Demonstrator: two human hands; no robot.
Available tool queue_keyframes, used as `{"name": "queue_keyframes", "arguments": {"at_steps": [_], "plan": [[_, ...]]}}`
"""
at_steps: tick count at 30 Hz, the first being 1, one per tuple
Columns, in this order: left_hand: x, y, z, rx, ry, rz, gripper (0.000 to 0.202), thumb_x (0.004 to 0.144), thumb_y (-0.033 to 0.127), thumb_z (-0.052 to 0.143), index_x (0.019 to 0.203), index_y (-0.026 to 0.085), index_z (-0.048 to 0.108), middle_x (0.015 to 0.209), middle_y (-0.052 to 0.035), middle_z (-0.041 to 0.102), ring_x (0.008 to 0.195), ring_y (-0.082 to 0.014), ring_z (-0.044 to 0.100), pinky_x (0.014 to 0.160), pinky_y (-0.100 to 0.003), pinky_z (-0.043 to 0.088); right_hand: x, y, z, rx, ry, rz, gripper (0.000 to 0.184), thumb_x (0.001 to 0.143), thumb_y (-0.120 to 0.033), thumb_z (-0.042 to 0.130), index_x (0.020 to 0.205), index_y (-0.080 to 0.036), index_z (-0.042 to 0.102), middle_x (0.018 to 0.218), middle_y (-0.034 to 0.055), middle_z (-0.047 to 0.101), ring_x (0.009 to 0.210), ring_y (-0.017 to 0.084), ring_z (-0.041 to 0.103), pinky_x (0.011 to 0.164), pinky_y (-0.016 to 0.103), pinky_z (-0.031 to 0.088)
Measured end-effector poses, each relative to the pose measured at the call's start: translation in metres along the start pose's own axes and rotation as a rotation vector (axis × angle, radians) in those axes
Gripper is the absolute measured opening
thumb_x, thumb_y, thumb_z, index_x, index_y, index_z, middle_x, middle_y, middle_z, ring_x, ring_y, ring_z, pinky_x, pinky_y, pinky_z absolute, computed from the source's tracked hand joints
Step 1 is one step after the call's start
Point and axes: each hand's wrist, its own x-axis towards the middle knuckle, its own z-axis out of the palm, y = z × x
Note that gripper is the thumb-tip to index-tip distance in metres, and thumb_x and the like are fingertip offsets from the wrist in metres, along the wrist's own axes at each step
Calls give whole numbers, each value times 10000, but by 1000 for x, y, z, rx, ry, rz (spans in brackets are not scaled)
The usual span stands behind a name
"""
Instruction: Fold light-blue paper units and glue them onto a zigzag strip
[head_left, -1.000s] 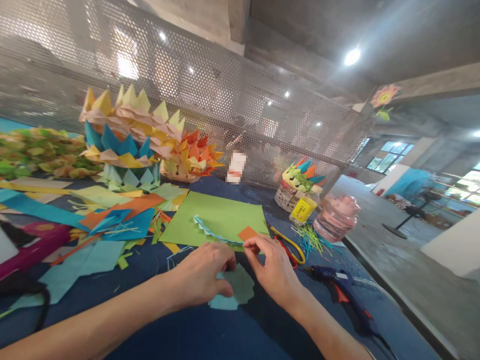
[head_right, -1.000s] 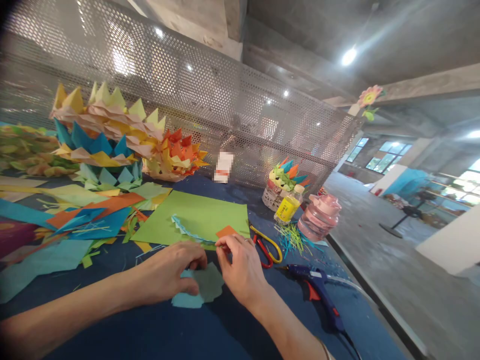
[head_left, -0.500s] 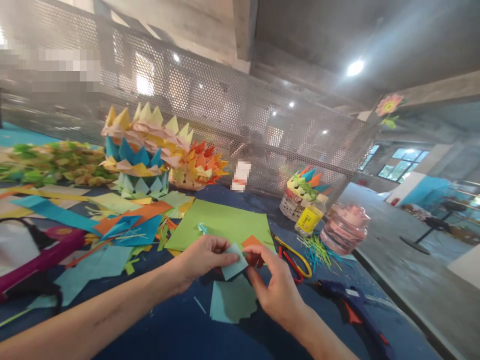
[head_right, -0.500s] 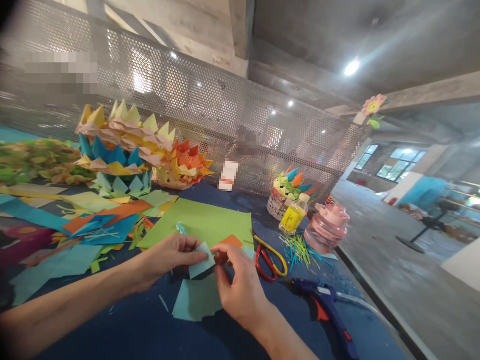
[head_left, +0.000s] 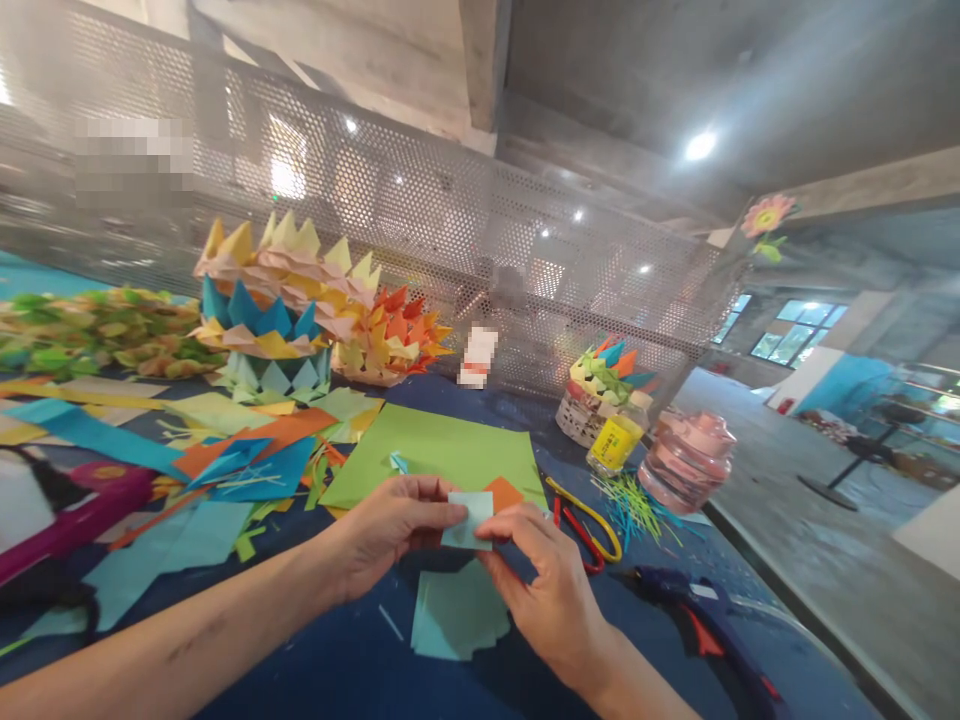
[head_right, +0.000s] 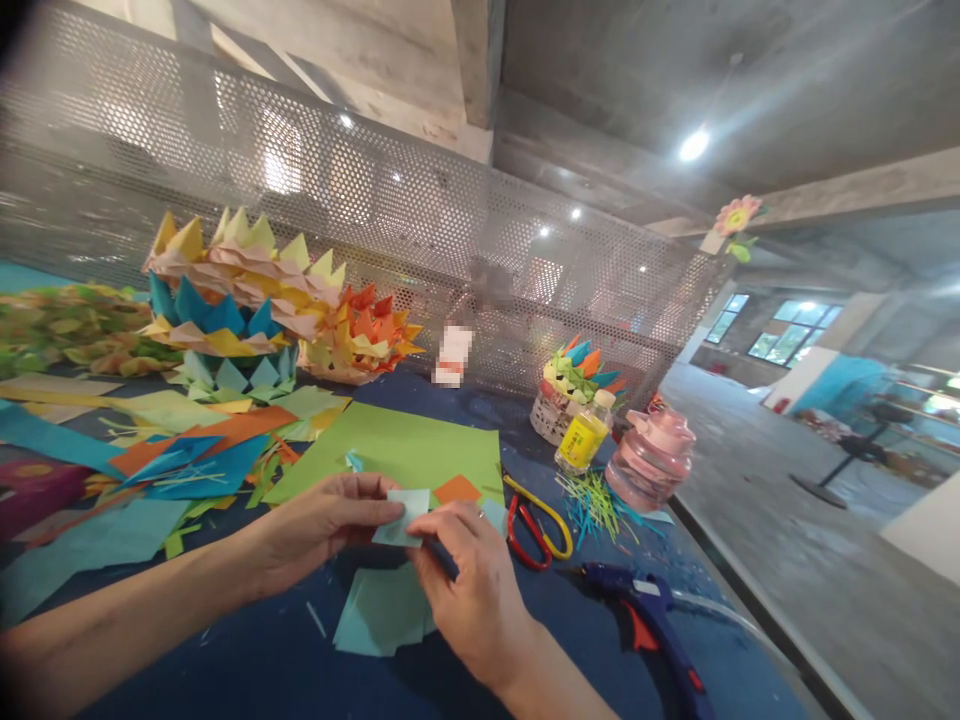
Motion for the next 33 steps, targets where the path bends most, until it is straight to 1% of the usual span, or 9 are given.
{"name": "queue_keyframes", "arguments": {"at_steps": [4, 8, 14, 18, 22, 24, 27, 31, 33], "plan": [[1, -1, 1, 91, -12, 76, 219, 601, 296, 757, 695, 136, 640, 615, 20, 594, 580, -99, 510, 589, -225, 367, -1, 0, 1, -16, -1, 13, 192, 824, -155, 580, 1005, -218, 587, 845, 36, 633, 788, 170, 589, 728, 287, 480], [0, -3, 3, 168, -21, 132, 200, 616, 304, 750, 670, 135, 658, 571, 29, 580, 549, -83, 478, 573, -217, 351, 1, 1, 1, 42, 32, 141, 62, 823, -254, 602, 850, -199, 603, 784, 23, 635, 705, 150, 578, 659, 259, 469], [-4, -3, 6, 200, -93, 119, 256, 677, 385, 704, 732, 135, 695, 666, -27, 652, 641, -130, 553, 644, -251, 407, 4, 1, 3, 268, 122, 337, 157, 821, -319, 587, 762, -174, 589, 732, 14, 622, 653, 130, 561, 614, 233, 469], [-3, -4, 6, 256, -133, 169, 321, 749, 440, 634, 763, 125, 695, 716, -50, 664, 680, -136, 562, 662, -250, 420, 3, 2, 5, 380, 180, 415, 186, 784, -338, 622, 729, -169, 567, 664, 2, 596, 603, 123, 540, 577, 229, 459], [0, -10, 7, 278, -153, 189, 355, 649, 392, 735, 886, 140, 658, 734, -21, 656, 672, -135, 580, 654, -251, 447, 3, 2, 6, 434, 236, 411, 192, 756, -323, 644, 692, -177, 536, 676, 4, 587, 619, 126, 542, 593, 235, 461], [1, -12, 7, 343, -130, 208, 316, 650, 367, 730, 849, 136, 651, 660, -2, 635, 609, -124, 565, 610, -243, 444, 3, 1, 7, 468, 245, 397, 180, 752, -300, 645, 686, -178, 530, 705, 8, 591, 645, 128, 555, 615, 235, 468], [1, -12, 8, 443, -119, 264, 251, 729, 371, 643, 685, 124, 644, 600, -16, 626, 574, -122, 554, 584, -241, 433, 2, 1, 8, 504, 235, 393, 171, 745, -285, 651, 690, -177, 531, 730, 11, 588, 658, 125, 555, 624, 232, 468], [-1, -10, 8, 430, -79, 239, 266, 732, 377, 633, 648, 124, 627, 603, -24, 642, 555, -120, 569, 572, -238, 441, 3, 1, 9, 525, 216, 440, 171, 743, -292, 655, 727, -174, 532, 709, -1, 569, 612, 106, 517, 578, 212, 441], [-1, -9, 8, 428, -69, 244, 266, 733, 374, 633, 640, 125, 618, 601, -23, 642, 552, -119, 574, 567, -235, 443, 4, 0, 8, 544, 211, 463, 178, 741, -291, 657, 799, -177, 533, 696, -14, 560, 594, 98, 503, 549, 197, 422]]}}
